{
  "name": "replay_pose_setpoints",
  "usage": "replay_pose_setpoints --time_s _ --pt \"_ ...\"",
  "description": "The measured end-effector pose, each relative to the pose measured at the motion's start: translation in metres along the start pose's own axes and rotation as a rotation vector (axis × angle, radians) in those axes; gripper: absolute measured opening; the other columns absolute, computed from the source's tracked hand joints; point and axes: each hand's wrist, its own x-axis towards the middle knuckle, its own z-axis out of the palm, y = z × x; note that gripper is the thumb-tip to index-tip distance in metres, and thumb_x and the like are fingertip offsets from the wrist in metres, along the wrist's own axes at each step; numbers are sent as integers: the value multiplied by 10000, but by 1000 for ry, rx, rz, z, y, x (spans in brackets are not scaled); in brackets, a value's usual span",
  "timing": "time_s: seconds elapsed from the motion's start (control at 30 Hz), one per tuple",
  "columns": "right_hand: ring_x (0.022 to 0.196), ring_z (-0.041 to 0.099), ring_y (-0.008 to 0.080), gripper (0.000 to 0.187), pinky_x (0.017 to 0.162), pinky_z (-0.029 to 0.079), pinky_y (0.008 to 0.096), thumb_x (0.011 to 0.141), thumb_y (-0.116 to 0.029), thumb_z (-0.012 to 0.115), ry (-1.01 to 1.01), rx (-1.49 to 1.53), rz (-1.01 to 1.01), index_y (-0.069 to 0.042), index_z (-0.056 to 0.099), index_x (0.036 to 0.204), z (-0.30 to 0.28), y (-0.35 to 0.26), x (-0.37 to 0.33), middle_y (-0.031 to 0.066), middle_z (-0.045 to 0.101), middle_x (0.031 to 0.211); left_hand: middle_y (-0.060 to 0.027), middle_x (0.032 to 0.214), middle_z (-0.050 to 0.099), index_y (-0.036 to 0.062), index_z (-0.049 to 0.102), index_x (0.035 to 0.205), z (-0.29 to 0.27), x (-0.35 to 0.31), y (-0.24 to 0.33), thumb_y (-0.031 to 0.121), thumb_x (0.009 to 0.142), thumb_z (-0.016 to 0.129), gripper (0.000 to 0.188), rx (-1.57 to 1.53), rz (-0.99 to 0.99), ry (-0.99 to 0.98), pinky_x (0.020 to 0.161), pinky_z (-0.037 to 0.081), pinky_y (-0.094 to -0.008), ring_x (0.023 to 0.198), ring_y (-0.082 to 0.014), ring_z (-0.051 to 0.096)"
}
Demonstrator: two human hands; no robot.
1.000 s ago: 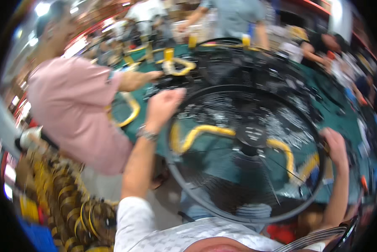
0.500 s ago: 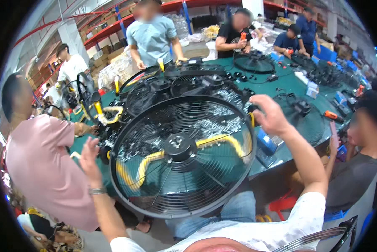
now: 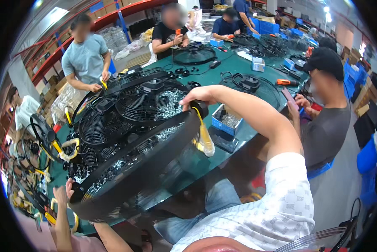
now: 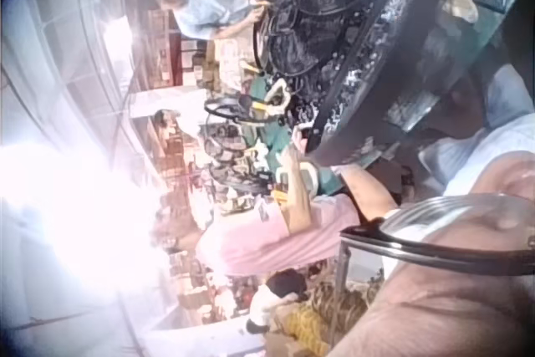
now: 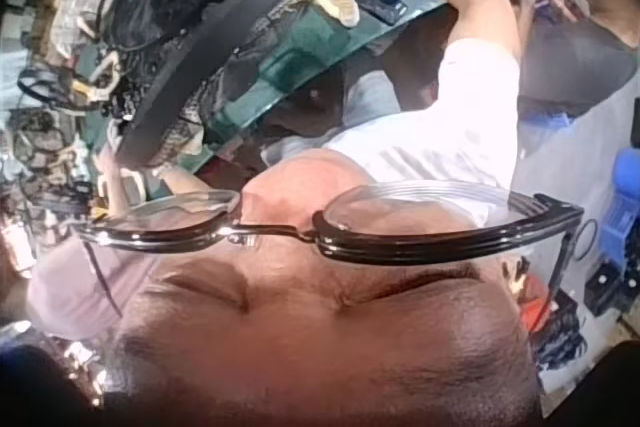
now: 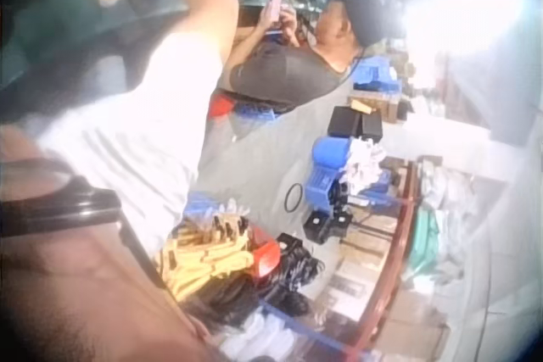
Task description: Manually assemble fan components by fitting the frame and motor housing together.
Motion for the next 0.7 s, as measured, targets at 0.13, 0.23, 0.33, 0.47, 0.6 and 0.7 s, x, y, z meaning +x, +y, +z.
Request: replay_pose_setpoints --time_s 0.13,0.23,0.33,0.47,0.6,0.7 --pt "911 628 330 471 827 496 406 965 -447 458 923 -665 -687 -21 635 1060 15 8 -29 180 651 912 -173 1424 422 -57 406 1370 -24 0 -3 284 986 487 520 2 -82 -105 1114 286 -390 1318 -238 415" --pt "876 610 339 228 758 495 397 940 -243 544 820 -691 -1132 -30 617 973 31 32 -50 150 614 972 -152 1266 571 -50 510 1286 -21 24 -1 328 1022 435 467 -258 -378 -150 1004 414 -336 1204 -230 539" --pt "891 587 342 195 782 491 396 951 -170 487 723 -881 -1154 -20 601 1003 37 41 -44 152 584 972 -72 943 663 -55 629 1054 -8 40 6 372 1019 449 464 224 -483 -539 824 451 -280 885 -152 598" --pt "789 601 244 315 748 485 331 958 -261 470 582 -495 -799 -20 657 880 31 29 -29 100 622 817 -114 1055 643 -45 595 1113 29 -4 18 300 1044 382 411 19 -352 -223 894 444 -302 933 -174 586" --pt "841 640 293 525 777 491 369 936 -512 448 355 -268 -238 -65 723 908 22 7 -30 163 683 909 -152 1389 478 -32 528 1239 52 -32 32 282 1038 385 400 -328 -146 101 1046 406 -374 1223 -229 506" --pt "928 624 342 504 808 494 391 915 -511 511 721 -584 -549 -48 688 1005 28 14 -42 175 661 1017 -132 1414 463 -26 484 1323 35 -8 50 295 1026 396 447 12 -6 -159 1064 385 -377 1249 -221 493"
